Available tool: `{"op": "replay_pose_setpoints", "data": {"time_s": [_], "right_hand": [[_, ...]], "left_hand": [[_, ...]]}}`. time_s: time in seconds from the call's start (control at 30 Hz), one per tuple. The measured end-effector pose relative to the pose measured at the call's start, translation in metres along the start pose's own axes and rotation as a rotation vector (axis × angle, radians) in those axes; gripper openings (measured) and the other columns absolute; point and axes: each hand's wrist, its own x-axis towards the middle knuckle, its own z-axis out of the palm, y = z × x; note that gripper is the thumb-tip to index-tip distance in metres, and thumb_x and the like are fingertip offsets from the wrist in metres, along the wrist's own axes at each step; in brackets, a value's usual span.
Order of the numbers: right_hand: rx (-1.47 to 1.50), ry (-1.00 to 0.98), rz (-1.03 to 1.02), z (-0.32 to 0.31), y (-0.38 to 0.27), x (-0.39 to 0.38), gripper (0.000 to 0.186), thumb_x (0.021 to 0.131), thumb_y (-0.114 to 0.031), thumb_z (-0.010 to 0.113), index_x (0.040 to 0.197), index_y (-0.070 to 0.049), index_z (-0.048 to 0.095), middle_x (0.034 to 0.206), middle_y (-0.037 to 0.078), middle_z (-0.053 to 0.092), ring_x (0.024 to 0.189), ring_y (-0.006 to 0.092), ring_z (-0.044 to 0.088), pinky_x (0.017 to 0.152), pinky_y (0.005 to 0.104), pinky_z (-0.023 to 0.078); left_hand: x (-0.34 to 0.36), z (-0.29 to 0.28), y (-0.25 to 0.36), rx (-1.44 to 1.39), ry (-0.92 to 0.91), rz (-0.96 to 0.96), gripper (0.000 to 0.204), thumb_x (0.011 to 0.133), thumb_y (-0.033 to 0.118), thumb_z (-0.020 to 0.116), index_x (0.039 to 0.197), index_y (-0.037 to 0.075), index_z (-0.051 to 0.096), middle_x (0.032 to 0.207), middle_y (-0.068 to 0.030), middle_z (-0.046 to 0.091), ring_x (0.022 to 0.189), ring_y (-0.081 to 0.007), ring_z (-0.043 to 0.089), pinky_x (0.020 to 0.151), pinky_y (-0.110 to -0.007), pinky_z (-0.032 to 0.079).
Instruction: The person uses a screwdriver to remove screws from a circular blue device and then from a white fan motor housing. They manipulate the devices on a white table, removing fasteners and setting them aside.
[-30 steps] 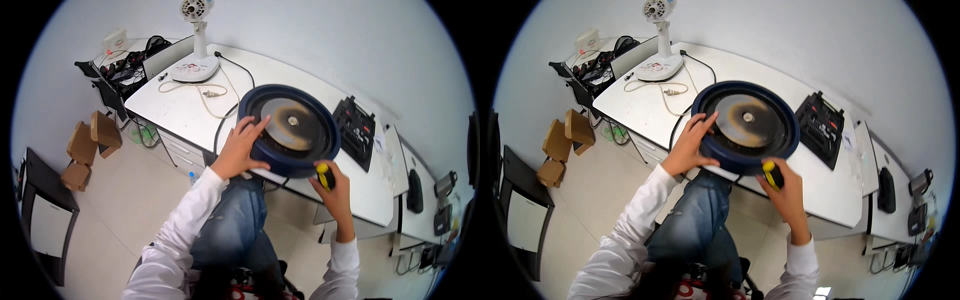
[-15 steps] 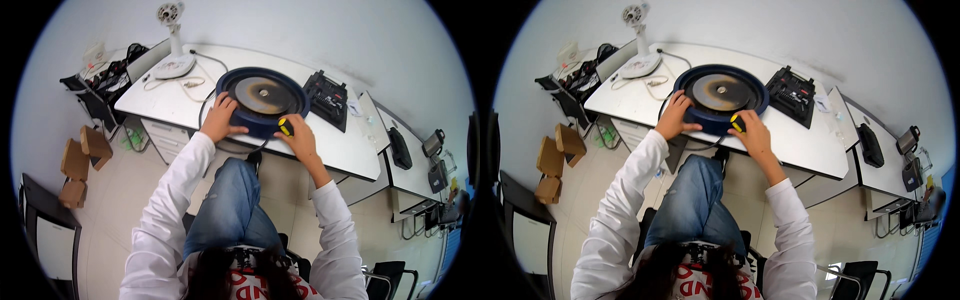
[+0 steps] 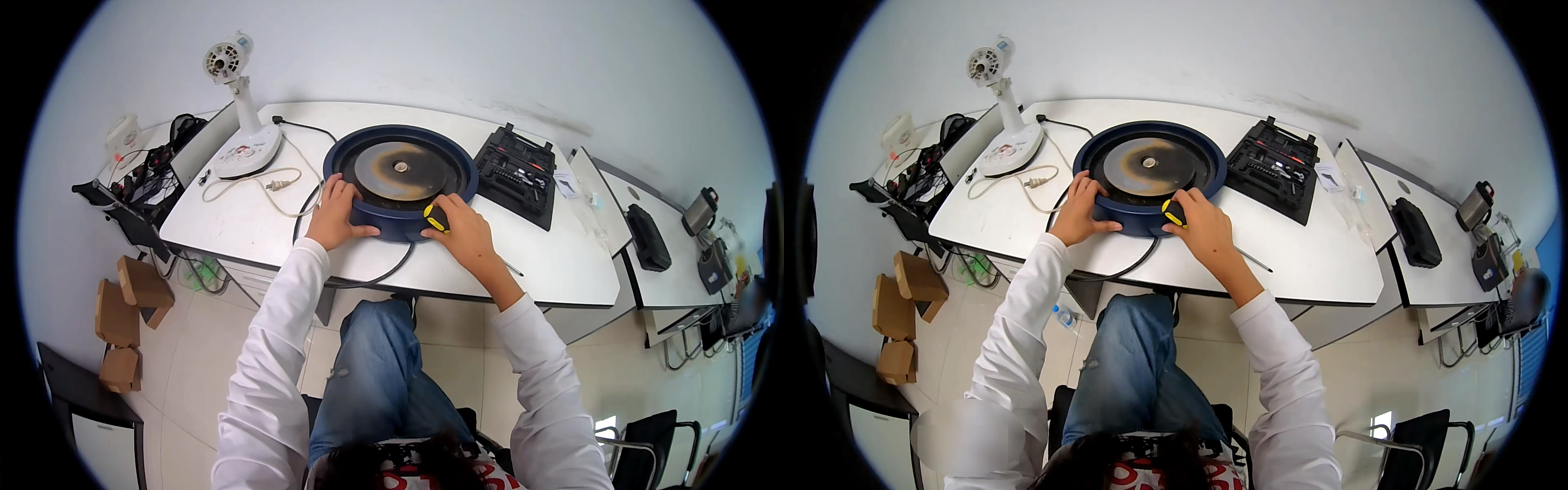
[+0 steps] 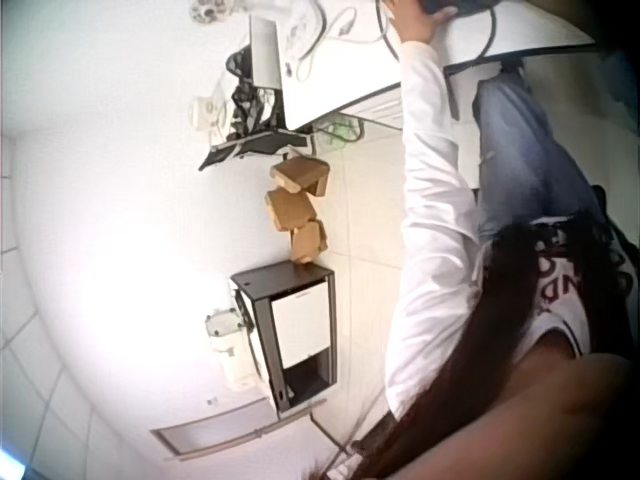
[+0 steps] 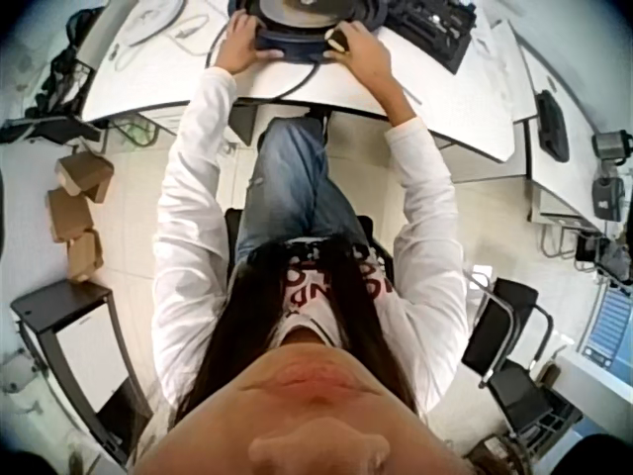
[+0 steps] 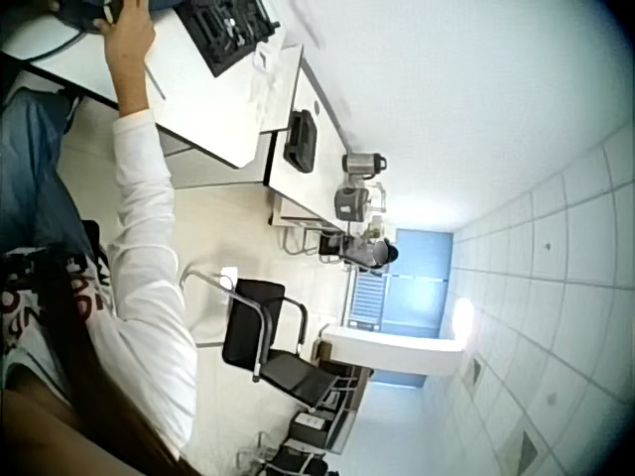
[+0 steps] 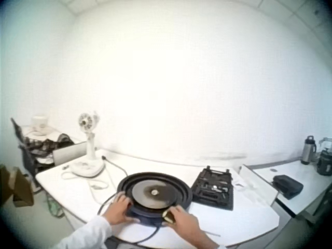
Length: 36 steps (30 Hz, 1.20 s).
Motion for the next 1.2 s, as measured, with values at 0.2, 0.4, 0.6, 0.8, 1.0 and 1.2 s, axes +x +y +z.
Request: {"op": "replay_pose_setpoints", "data": {"time_s": [0.2,0.4,0.6,0.8,1.0,1.2], "right_hand": [[0.011,-0.003,0.018,0.005,0.002,0.011,0.043,0.071,-0.024,0.077,0.105,-0.011,0.054,0.102,0.003,0.058,0.087,0.0299,0.062,0.070,0.0391,0.050],[0.008,0.045,0.011,0.009,0.003,0.010,0.039,0.074,-0.017,0.074,0.106,-0.012,0.052,0.107,0.002,0.058,0.076,0.0334,0.064,0.063,0.0400,0.051],[-0.020,-0.006,-0.036,0.005,0.010,0.021,0.042,0.074,-0.019,0.075,0.110,-0.012,0.052,0.109,0.005,0.058,0.078,0.0324,0.064,0.064,0.0394,0.051],[-0.055,0.167,0.028,-0.012,0.044,0.032,0.048,0.076,-0.025,0.074,0.118,-0.012,0.054,0.114,0.009,0.056,0.085,0.0332,0.063,0.072,0.0397,0.052],[-0.411,0.174,0.231,-0.019,0.153,0.047,0.038,0.074,-0.014,0.073,0.110,-0.013,0.059,0.105,0.009,0.056,0.081,0.0329,0.064,0.069,0.0417,0.053],[-0.489,0.158,0.220,0.003,0.171,0.040,0.030,0.076,-0.010,0.066,0.105,-0.011,0.059,0.104,0.013,0.056,0.071,0.0331,0.066,0.063,0.0426,0.054]], "left_hand": [[0.005,0.005,-0.007,-0.037,0.113,0.091,0.066,0.052,0.036,0.088,0.099,0.006,0.053,0.116,-0.0114,0.051,0.133,-0.0357,0.029,0.098,-0.051,0.037],[0.004,-0.003,0.015,0.012,0.103,-0.031,0.062,0.049,0.034,0.088,0.094,0.009,0.053,0.109,-0.0074,0.052,0.128,-0.0329,0.035,0.089,-0.054,0.040],[0.012,-0.004,0.011,0.004,0.119,0.029,0.064,0.047,0.029,0.089,0.093,0.007,0.051,0.102,-0.0121,0.050,0.117,-0.0394,0.036,0.096,-0.047,0.034],[0.008,-0.002,0.011,-0.008,0.143,-0.012,0.065,0.045,0.027,0.090,0.093,0.005,0.052,0.106,-0.0133,0.050,0.122,-0.0397,0.033,0.099,-0.047,0.033],[0.010,0.001,0.015,-0.001,0.176,-0.012,0.063,0.042,0.025,0.090,0.090,0.006,0.054,0.103,-0.0114,0.053,0.123,-0.0378,0.036,0.099,-0.047,0.034],[0.006,0.001,0.009,-0.012,0.175,-0.068,0.063,0.042,0.027,0.091,0.089,0.008,0.054,0.108,-0.0101,0.051,0.126,-0.0354,0.035,0.097,-0.049,0.035]]}}
